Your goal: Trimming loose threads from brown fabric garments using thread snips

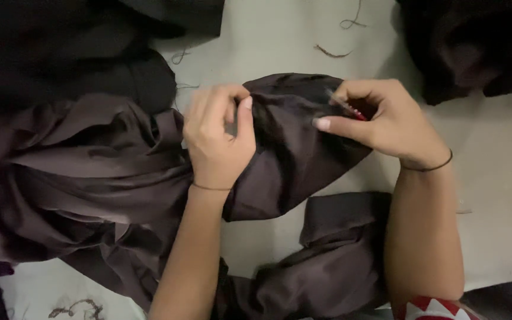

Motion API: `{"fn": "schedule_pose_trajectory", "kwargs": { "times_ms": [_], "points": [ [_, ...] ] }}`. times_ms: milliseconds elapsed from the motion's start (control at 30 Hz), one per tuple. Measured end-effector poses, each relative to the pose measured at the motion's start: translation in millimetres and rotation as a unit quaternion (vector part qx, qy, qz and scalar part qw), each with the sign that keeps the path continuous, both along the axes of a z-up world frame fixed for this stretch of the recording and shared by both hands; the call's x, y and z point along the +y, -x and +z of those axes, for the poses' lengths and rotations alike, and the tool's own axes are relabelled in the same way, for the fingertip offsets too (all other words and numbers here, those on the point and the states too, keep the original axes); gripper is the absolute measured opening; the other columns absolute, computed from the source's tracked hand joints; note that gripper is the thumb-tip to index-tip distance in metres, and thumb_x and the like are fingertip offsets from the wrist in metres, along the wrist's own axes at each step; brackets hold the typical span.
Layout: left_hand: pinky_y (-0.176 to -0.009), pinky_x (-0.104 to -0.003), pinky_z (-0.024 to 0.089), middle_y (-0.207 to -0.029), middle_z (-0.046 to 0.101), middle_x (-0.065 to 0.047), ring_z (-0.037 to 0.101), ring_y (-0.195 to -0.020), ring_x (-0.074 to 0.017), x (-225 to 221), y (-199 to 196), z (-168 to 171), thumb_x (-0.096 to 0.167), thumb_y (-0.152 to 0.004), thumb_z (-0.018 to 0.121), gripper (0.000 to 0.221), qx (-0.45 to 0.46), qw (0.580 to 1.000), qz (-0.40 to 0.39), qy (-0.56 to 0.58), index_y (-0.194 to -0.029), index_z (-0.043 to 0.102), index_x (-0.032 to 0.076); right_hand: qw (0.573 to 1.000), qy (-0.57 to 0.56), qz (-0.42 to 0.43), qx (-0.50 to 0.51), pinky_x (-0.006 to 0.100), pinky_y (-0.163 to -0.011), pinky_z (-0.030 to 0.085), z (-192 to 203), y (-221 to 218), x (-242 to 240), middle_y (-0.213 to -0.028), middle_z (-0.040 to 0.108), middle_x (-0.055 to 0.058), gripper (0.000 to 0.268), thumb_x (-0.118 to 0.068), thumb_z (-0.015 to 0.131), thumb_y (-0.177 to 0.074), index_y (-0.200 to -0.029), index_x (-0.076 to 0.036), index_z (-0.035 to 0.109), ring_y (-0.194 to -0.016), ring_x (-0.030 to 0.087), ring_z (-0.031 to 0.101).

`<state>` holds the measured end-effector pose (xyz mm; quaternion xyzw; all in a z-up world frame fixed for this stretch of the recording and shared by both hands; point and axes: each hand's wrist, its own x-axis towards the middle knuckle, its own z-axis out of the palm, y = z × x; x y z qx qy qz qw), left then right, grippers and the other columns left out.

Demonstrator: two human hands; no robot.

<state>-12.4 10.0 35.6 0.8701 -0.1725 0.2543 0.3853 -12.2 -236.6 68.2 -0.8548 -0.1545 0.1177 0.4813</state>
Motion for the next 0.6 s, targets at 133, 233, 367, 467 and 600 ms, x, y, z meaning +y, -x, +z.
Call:
{"fn": "schedule_pose_trajectory", "kwargs": {
  "times_ms": [133,233,367,467,600],
  "points": [
    [-0.056,-0.032,0.045,-0.061,0.054,0.006,0.055,-0.054,-0.0126,-12.1,15.1,34.4,0.04,-0.094,0.064,0.025,0.232,0.971,-0.041,0.037,-0.096,0.061,0.015,0.975,-0.09,-0.172,0.112,0.022,-0.05,0.028,16.5,7.3,20.4,-0.061,0.038,-0.005,0.034,-0.018,0.081,-0.091,-0.075,-0.011,0.052,-0.056,0.007,0.035],
    [-0.073,-0.037,0.052,-0.09,0.068,0.001,0.068,-0.083,-0.0196,-23.1,20.8,37.5,0.056,-0.084,0.068,0.054,0.32,0.942,-0.098,0.023,-0.116,0.06,0.013,0.957,-0.18,-0.153,0.167,0.024,-0.039,0.044,22.5,10.4,26.7,-0.074,0.063,0.01,0.019,-0.018,0.069,-0.096,-0.093,0.0,0.068,-0.042,0.014,0.052],
    [-0.101,-0.026,0.053,-0.123,0.07,-0.004,0.064,-0.111,-0.0101,-21.2,15.8,11.6,0.024,-0.099,0.065,0.035,0.347,0.872,-0.23,0.257,-0.13,0.06,0.008,0.951,-0.198,0.036,0.233,0.022,-0.028,0.031,25.2,14.2,21.1,-0.05,0.072,0.023,0.046,-0.036,0.052,-0.099,-0.111,0.003,0.074,-0.026,0.012,0.045],
    [-0.099,-0.027,0.057,-0.113,0.075,-0.009,0.07,-0.108,-0.0149,-16.0,12.9,13.1,0.019,-0.101,0.065,0.027,0.389,0.793,-0.266,0.387,-0.121,0.068,0.003,0.95,-0.206,0.048,0.23,0.021,-0.028,0.035,25.5,11.6,20.7,-0.06,0.077,0.022,0.042,-0.033,0.051,-0.101,-0.115,-0.001,0.074,-0.025,0.015,0.05],
    [-0.096,-0.026,0.057,-0.109,0.076,-0.006,0.07,-0.103,-0.0138,-13.3,5.6,-1.6,0.013,-0.099,0.066,0.02,0.38,0.79,-0.183,0.445,-0.116,0.075,0.006,0.96,-0.19,0.023,0.202,0.02,-0.028,0.043,32.2,8.7,26.5,-0.111,0.08,0.018,0.047,-0.031,0.05,-0.1,-0.129,0.002,0.067,-0.042,0.021,0.072]
  ]
}}
